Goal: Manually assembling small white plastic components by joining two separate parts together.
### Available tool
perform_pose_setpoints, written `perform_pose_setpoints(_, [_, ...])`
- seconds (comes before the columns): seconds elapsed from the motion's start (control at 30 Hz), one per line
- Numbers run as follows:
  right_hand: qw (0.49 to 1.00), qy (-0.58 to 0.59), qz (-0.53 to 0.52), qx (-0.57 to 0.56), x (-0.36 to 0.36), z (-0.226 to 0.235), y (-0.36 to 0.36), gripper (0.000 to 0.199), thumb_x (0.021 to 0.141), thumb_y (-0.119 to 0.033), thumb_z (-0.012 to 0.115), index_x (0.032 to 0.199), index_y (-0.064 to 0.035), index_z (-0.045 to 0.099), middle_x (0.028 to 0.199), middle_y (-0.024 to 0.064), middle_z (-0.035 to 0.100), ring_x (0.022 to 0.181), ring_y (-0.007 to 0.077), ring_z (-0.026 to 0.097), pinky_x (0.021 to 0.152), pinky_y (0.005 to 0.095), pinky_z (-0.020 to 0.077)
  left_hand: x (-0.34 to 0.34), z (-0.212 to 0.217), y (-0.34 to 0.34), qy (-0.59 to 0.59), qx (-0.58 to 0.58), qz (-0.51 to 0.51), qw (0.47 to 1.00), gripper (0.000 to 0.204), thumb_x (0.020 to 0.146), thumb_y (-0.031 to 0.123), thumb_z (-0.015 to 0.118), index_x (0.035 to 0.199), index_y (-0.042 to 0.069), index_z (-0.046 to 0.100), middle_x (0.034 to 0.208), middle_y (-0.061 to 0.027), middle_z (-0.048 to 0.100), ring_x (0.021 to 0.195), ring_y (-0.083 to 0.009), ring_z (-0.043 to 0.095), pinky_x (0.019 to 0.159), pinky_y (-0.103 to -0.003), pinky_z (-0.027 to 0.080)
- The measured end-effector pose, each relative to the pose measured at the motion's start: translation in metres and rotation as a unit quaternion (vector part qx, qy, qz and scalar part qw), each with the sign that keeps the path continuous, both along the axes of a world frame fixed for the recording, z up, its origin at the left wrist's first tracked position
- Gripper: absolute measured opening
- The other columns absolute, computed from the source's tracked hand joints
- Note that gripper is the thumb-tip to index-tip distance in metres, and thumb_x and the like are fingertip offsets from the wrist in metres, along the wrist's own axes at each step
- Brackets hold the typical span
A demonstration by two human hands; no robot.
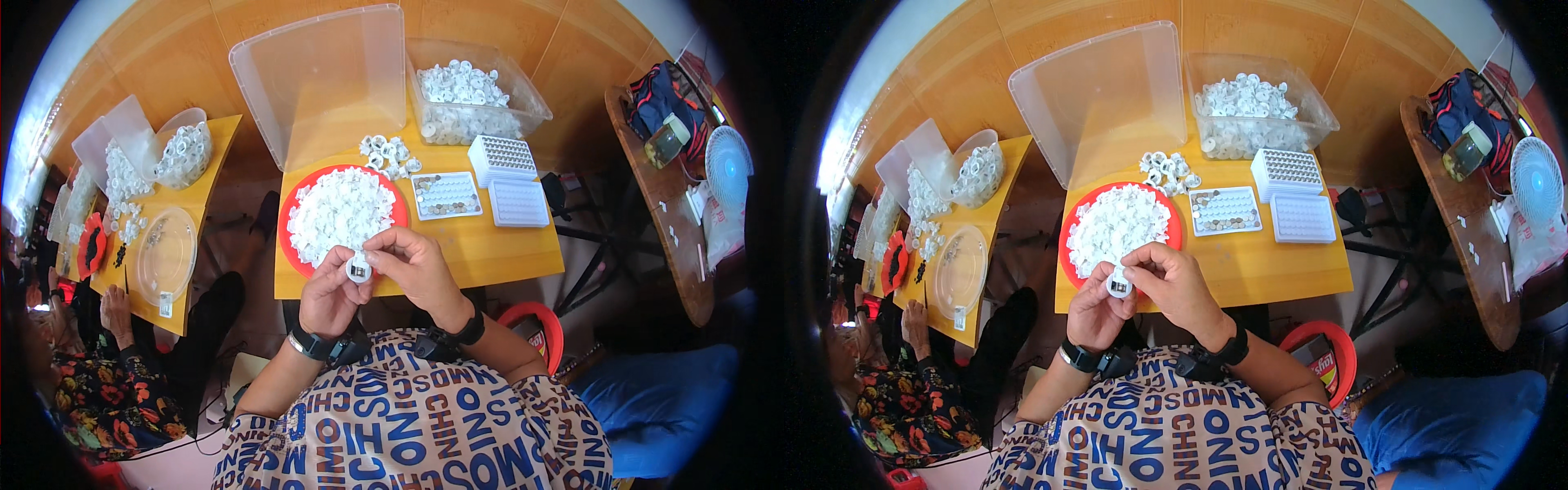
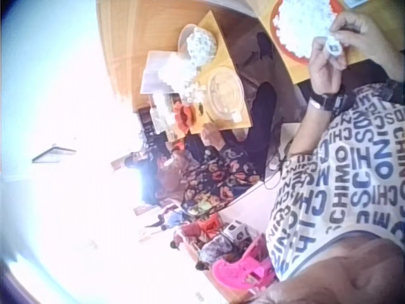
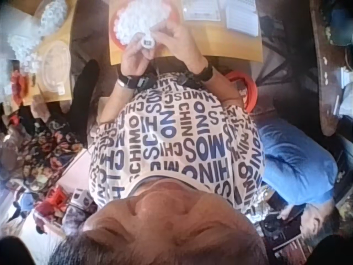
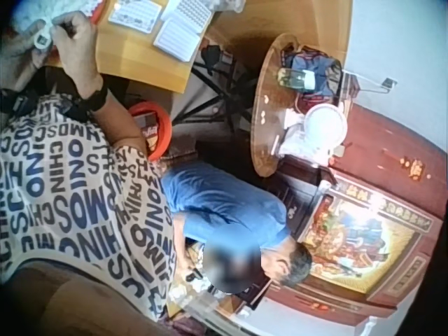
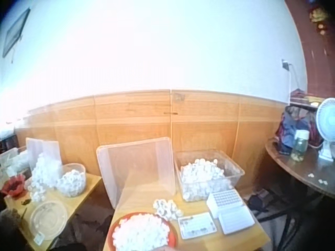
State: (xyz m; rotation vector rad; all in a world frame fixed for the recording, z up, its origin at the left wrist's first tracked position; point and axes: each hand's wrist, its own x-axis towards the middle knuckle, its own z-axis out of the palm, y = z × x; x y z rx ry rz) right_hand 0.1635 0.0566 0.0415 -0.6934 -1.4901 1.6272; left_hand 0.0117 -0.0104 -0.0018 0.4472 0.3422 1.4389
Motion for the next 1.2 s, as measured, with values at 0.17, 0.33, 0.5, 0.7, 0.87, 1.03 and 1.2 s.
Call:
perform_pose_setpoints(0.17, [1.0, -0.001, -0.001, 0.007, 0.002, -0.002, -0.003, 0.011, 0.087, -0.005, 0.065, 0.095, 0.0023, 0.064, 0.083, 0.004, 0.067, 0.075, 0.0071, 0.062, 0.067, 0.0214, 0.0511, 0.003, 0.002, -0.002, -0.001, -0.008, 0.008, 1.0, 0.022, 0.094, 0.021, 0.055, 0.106, 0.003, 0.05, 0.094, -0.0121, 0.061, 0.076, -0.0207, 0.06, 0.068, -0.028, 0.049])
perform_pose_setpoints(0.33, [1.0, -0.026, -0.003, 0.017, 0.001, 0.001, -0.002, 0.01, 0.087, -0.005, 0.065, 0.093, 0.0026, 0.064, 0.083, 0.004, 0.067, 0.074, 0.0072, 0.062, 0.067, 0.0216, 0.0512, -0.001, -0.002, 0.0, -0.003, 0.005, -0.003, 1.0, 0.021, 0.094, 0.02, 0.055, 0.106, 0.003, 0.05, 0.095, -0.0119, 0.061, 0.078, -0.0214, 0.061, 0.069, -0.029, 0.05])
perform_pose_setpoints(0.5, [1.0, 0.021, -0.001, -0.004, 0.002, -0.003, -0.002, 0.009, 0.088, -0.003, 0.063, 0.095, 0.0027, 0.064, 0.082, 0.0033, 0.067, 0.074, 0.0072, 0.063, 0.067, 0.0217, 0.0514, -0.003, -0.003, 0.002, -0.011, -0.009, 0.001, 1.0, 0.019, 0.095, 0.019, 0.054, 0.105, 0.003, 0.05, 0.097, -0.0121, 0.062, 0.081, -0.0223, 0.062, 0.071, -0.029, 0.05])
perform_pose_setpoints(0.7, [1.0, 0.023, 0.014, -0.016, -0.003, 0.002, -0.004, 0.008, 0.088, -0.002, 0.063, 0.094, 0.0026, 0.064, 0.082, 0.0031, 0.067, 0.073, 0.0071, 0.063, 0.066, 0.0215, 0.0513, -0.007, -0.003, 0.003, -0.014, -0.009, -0.002, 1.0, 0.02, 0.094, 0.019, 0.054, 0.105, 0.003, 0.05, 0.096, -0.0122, 0.061, 0.08, -0.0222, 0.061, 0.071, -0.029, 0.049])
perform_pose_setpoints(0.87, [1.0, -0.011, -0.01, 0.024, -0.005, 0.003, -0.006, 0.007, 0.087, -0.003, 0.064, 0.092, 0.002, 0.065, 0.081, 0.0037, 0.067, 0.072, 0.0073, 0.063, 0.065, 0.0217, 0.0509, -0.008, -0.006, 0.005, -0.003, 0.007, -0.007, 1.0, 0.021, 0.093, 0.02, 0.055, 0.105, 0.003, 0.05, 0.095, -0.0125, 0.061, 0.079, -0.0222, 0.06, 0.07, -0.03, 0.049])
perform_pose_setpoints(1.03, [0.991, -0.043, -0.034, 0.12, -0.007, -0.001, -0.004, 0.007, 0.085, -0.002, 0.066, 0.09, 0.0013, 0.065, 0.079, 0.0065, 0.065, 0.066, 0.0106, 0.063, 0.06, 0.0233, 0.0491, -0.007, -0.004, 0.005, 0.001, 0.009, -0.006, 1.0, 0.022, 0.093, 0.02, 0.055, 0.106, 0.003, 0.049, 0.094, -0.0125, 0.06, 0.079, -0.0223, 0.06, 0.07, -0.03, 0.049])
perform_pose_setpoints(1.2, [0.985, -0.064, -0.043, 0.152, -0.007, 0.003, -0.004, 0.005, 0.083, -0.002, 0.066, 0.085, 0.0014, 0.063, 0.078, 0.0082, 0.062, 0.061, 0.0147, 0.063, 0.056, 0.0255, 0.0486, -0.006, -0.005, 0.006, 0.006, 0.0, 0.002, 1.0, 0.021, 0.094, 0.019, 0.055, 0.105, 0.003, 0.049, 0.093, -0.0118, 0.06, 0.078, -0.0214, 0.06, 0.069, -0.029, 0.05])
